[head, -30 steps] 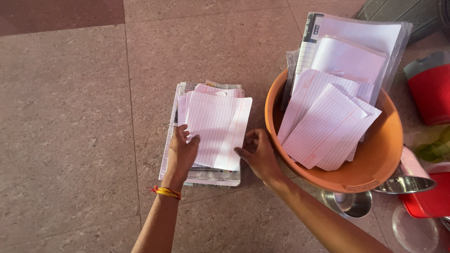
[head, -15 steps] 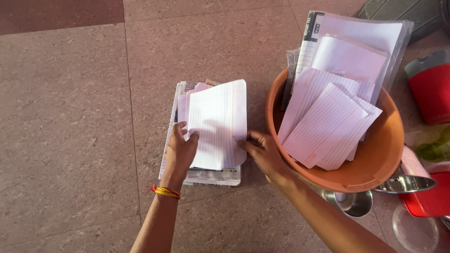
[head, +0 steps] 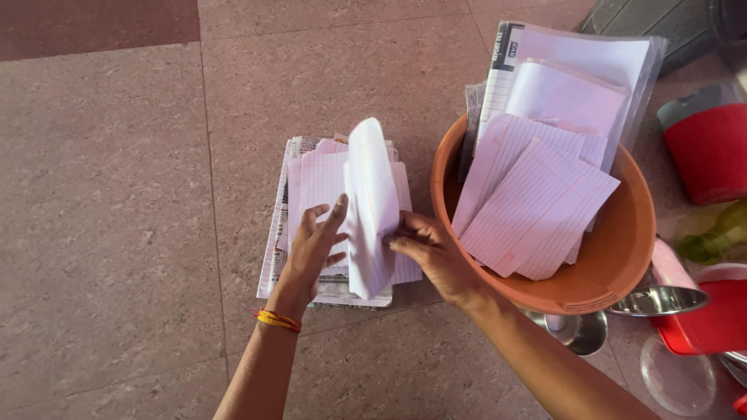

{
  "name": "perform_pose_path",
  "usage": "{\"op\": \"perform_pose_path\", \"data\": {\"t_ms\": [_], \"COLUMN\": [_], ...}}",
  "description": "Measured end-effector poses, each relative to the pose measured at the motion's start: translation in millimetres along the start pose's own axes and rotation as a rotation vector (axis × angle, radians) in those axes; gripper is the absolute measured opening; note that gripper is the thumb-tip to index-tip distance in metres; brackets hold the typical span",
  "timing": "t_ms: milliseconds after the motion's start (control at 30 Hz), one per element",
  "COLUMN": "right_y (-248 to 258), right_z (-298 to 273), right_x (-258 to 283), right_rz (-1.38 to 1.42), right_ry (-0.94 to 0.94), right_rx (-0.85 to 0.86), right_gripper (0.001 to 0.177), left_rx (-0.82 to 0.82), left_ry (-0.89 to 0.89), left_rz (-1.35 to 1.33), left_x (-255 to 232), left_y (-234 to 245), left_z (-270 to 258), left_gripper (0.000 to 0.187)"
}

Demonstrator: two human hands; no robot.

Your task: The person sorts through a stack of lined paper and other documents on the floor, separating them into different piles. They then place the sorted papers into an orange plastic basin.

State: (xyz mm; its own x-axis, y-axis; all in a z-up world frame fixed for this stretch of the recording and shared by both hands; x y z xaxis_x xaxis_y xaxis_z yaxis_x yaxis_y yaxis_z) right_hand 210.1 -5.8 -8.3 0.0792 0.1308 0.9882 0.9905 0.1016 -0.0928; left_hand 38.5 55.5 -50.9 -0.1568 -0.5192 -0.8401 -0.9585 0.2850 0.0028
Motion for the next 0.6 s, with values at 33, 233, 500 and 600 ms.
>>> {"op": "perform_pose_path", "data": {"t_ms": [33,233,500,600], "right_y": [-2,-18,-23,-17], "right_z": [-2,-8,-14,-17], "right_x": [-2,-6,-16,-29], "right_rz": [-0.01,0.088,0.268,0.337], "right_ry": [-0.004,-0.003,-0.24,-0.361], "right_rx": [0.011,0.086,-0.014,-0.124], "right_gripper": [0.019,0.027,0.056,0.057], "left_rx": [0.021,0.255,0.274,0.211], "left_ry": [0.02,0.056,-0.012,0.03], "left_rz": [-0.03,-0.312,-0.556,-0.564], "left_x": [2,11,-4,4], "left_y": [-5,-45,-46,-38], "left_z": [0,-9,-13,-8], "left_gripper": [0.105,0.111,0.113,0.112]}}
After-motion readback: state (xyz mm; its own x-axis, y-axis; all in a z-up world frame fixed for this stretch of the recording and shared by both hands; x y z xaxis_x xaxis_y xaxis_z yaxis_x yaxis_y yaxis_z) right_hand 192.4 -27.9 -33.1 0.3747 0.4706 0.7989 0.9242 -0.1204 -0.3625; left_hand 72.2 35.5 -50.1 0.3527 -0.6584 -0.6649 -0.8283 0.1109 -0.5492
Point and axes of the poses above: each hand's wrist, its own z-axis towards the middle knuckle, its own y-axis out of the back of the hand, x = y × z, the point moved 9 cm from there along z, towards the middle knuckle
